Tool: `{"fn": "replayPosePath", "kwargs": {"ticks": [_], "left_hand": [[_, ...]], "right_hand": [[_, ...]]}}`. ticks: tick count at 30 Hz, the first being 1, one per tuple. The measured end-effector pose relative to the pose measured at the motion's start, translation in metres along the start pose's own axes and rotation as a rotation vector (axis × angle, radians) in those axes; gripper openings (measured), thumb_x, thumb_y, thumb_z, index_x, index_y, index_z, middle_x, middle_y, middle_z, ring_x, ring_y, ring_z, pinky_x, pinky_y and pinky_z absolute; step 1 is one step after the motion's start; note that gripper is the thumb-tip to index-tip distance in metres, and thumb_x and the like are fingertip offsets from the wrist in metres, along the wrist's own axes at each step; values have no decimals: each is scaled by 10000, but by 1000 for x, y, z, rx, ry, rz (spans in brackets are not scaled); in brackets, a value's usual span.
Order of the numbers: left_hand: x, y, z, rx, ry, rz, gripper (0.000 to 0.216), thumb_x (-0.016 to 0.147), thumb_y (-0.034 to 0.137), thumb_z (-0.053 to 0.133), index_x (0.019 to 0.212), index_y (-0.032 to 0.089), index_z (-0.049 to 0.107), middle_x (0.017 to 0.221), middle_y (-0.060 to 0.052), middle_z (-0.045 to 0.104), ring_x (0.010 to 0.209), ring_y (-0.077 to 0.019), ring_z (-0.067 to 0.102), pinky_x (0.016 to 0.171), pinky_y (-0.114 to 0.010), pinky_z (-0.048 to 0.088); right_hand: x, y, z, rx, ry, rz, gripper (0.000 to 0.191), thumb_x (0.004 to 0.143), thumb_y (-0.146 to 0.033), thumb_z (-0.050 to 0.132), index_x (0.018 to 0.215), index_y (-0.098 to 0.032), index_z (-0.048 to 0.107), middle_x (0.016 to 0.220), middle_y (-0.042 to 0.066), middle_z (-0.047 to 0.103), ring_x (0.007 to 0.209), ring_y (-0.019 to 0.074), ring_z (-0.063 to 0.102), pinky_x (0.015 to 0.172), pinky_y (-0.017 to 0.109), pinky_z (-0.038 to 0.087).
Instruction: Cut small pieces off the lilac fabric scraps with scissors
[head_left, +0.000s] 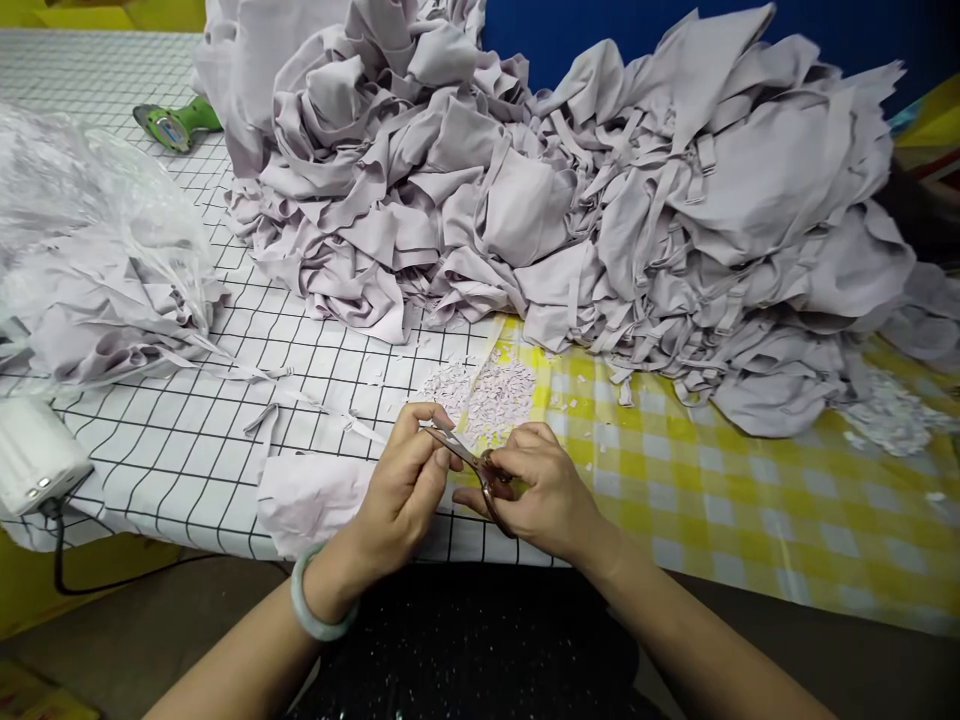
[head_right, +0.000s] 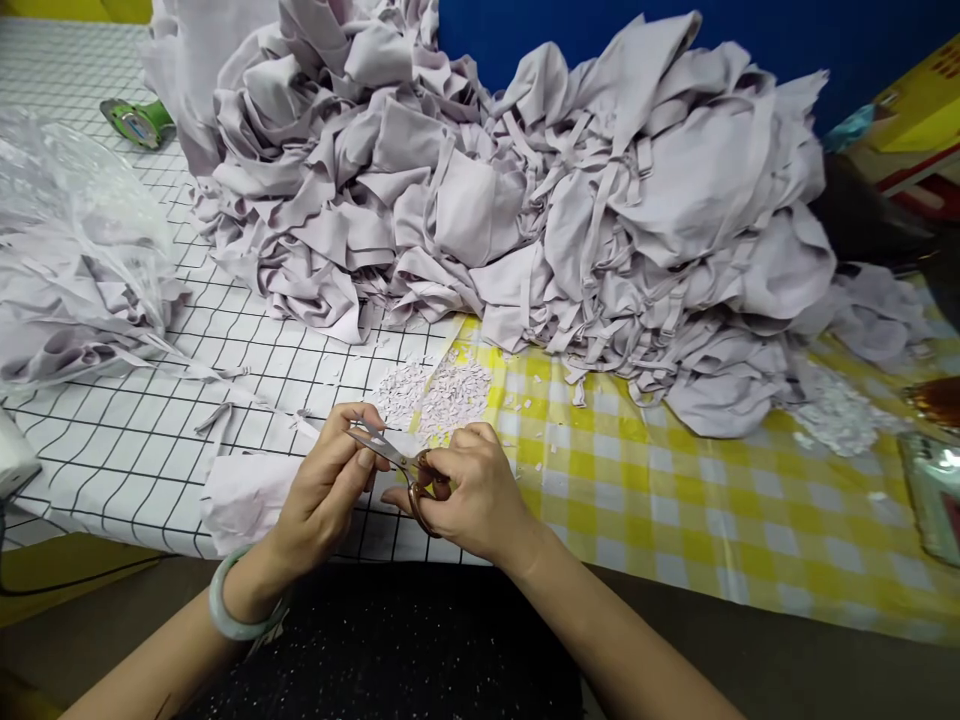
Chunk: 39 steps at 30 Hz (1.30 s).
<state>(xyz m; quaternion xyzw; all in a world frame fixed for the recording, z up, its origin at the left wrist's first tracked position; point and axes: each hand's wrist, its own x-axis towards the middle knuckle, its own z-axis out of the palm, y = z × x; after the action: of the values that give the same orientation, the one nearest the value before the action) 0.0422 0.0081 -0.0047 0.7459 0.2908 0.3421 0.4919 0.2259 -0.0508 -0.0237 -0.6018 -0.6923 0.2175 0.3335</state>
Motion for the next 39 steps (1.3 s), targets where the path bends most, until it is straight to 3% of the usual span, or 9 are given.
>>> {"fn": "replayPosePath", "kwargs": {"ticks": [5,8,13,18,21,25,29,33,39], "left_hand": [[6,-4,5,16,-67,41,233,1036,144,377,881,200,543,960,-74,503,1080,-225,450,891,-359,447],[7,-9,6,2,-74,11,230,1037,159,386,878,195,548,994,-80,494,1090,-228,457,920,-376,453],[1,-3,4,-16,-77,5,213,1033,172,398,909,189,569,1049,-98,498,1103,-234,497,953,-405,485],[-10,18,-4,44,-137,118,182,990,114,441,1094,176,576,1174,-155,553,1188,-252,538,1015,-441,512],[-14,17,-27,202,-128,160,174,965,111,483,1091,164,590,1267,-177,579,1208,-260,563,1028,-465,513],[-12,-16,-90,592,6,61,170,896,73,510,985,162,625,1263,-164,594,1191,-285,567,1001,-507,499],[-12,-56,-141,819,-186,-75,243,849,72,518,1042,127,654,1113,-168,628,1019,-297,576,918,-524,490],[-15,-68,-155,760,-203,-97,204,955,153,447,894,136,641,946,-121,625,894,-234,568,859,-409,492],[-15,-68,-157,680,-241,-149,67,888,174,581,932,151,627,918,-82,649,853,-212,588,796,-351,482]], "right_hand": [[-12,10,1,-6,67,43,541,829,-597,728,515,-195,546,511,-24,473,535,118,433,647,312,370],[-19,15,1,59,103,162,537,798,-625,745,513,-207,564,504,-17,476,536,136,451,612,313,388],[-22,9,4,417,113,319,324,752,-541,819,755,-232,722,728,31,673,684,199,629,649,329,505],[-6,-15,25,782,92,360,251,722,-417,860,813,-237,710,748,6,687,701,184,657,679,298,559],[2,-24,41,856,113,424,294,682,-411,878,800,-225,683,705,-3,672,645,162,640,624,269,552],[0,-26,53,754,30,439,275,749,-419,817,743,-213,636,693,0,648,626,151,625,578,260,523],[3,-30,48,583,-60,344,222,787,-401,802,800,-220,674,865,55,749,788,214,706,735,352,566],[29,-38,52,534,83,239,221,789,-392,812,874,-238,678,1048,83,767,1000,268,711,918,435,536],[90,-48,102,323,-74,187,95,788,-226,756,832,-225,672,897,62,727,870,241,654,816,379,513]]}}
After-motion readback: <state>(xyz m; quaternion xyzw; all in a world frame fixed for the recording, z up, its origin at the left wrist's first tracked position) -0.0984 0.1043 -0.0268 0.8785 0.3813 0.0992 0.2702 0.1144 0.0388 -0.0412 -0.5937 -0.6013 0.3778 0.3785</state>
